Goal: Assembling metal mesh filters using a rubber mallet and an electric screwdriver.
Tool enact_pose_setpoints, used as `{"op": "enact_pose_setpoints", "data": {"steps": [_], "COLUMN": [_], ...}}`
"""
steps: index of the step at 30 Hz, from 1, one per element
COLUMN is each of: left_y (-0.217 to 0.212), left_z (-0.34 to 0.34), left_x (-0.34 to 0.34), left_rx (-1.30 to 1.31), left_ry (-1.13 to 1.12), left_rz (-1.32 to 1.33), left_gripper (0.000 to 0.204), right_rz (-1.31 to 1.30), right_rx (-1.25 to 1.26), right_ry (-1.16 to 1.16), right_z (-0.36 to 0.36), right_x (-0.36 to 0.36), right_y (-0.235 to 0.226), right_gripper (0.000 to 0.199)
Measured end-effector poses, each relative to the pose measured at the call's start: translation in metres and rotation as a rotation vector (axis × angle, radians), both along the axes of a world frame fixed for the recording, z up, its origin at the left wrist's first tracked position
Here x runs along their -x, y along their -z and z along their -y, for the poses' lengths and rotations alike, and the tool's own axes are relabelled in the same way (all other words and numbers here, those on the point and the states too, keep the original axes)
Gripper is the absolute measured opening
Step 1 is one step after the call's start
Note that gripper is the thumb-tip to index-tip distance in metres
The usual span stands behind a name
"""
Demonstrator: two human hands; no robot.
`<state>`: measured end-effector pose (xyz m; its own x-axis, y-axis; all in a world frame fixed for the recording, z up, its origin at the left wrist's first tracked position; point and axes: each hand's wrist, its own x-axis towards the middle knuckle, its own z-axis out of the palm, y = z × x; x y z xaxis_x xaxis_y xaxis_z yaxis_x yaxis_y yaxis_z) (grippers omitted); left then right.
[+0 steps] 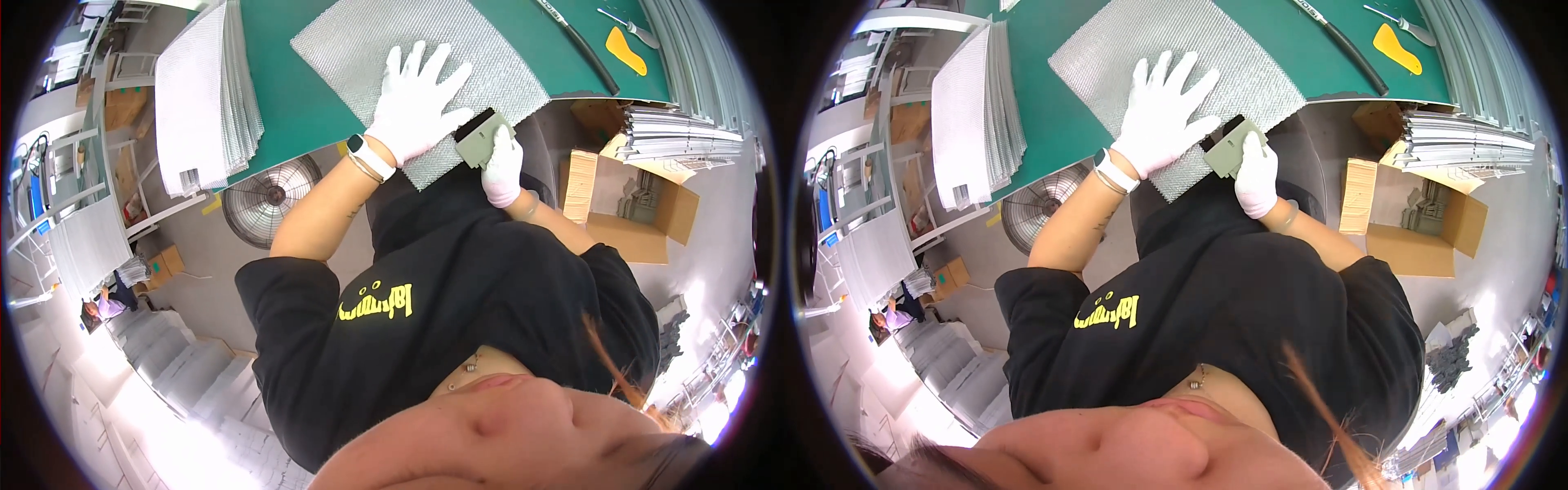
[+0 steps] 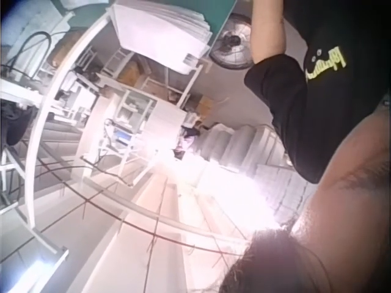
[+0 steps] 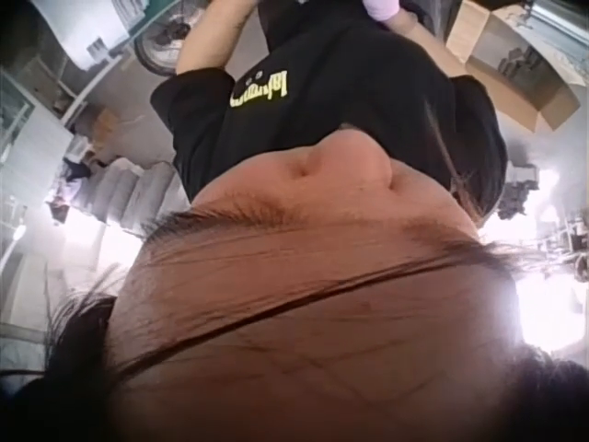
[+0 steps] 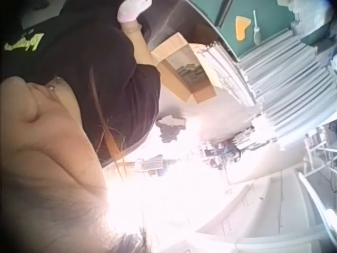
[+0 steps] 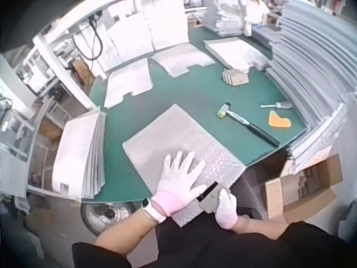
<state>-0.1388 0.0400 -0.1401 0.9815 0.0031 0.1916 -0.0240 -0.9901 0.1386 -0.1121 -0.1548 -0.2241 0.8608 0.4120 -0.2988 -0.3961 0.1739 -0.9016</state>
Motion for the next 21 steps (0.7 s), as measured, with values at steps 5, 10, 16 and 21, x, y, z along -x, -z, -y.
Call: {"op": "enact_pose_setpoints", "data": {"steps": [5, 10, 16, 21], "left_y": [0.001, 0.002, -0.004, -0.007], "left_z": [0.005, 0.006, 0.047, 0.056], "left_x": [0.001, 0.001, 0.022, 0.030], "left_rx": [0.013, -0.031, 0.048, 0.068], "left_ry": [-0.015, -0.096, -0.135, -0.137], "left_rz": [0.004, 0.014, -0.065, -0.102], "left_gripper": [0.065, 0.065, 0.066, 0.067], "right_rz": [0.065, -0.052, -0.145, 0.022], "right_rx": [0.027, 0.128, -0.053, 0.064], "right_ry": [-0.042, -0.586, -0.180, -0.184], "right_z": [-0.010, 0.006, 0.023, 0.029], "right_x": [-0.014, -0.065, -0.025, -0.015], "right_y": [-0.002, -0.023, -0.031, -0.042], "right_gripper": [0.033, 0.028, 0.019, 0.020]}}
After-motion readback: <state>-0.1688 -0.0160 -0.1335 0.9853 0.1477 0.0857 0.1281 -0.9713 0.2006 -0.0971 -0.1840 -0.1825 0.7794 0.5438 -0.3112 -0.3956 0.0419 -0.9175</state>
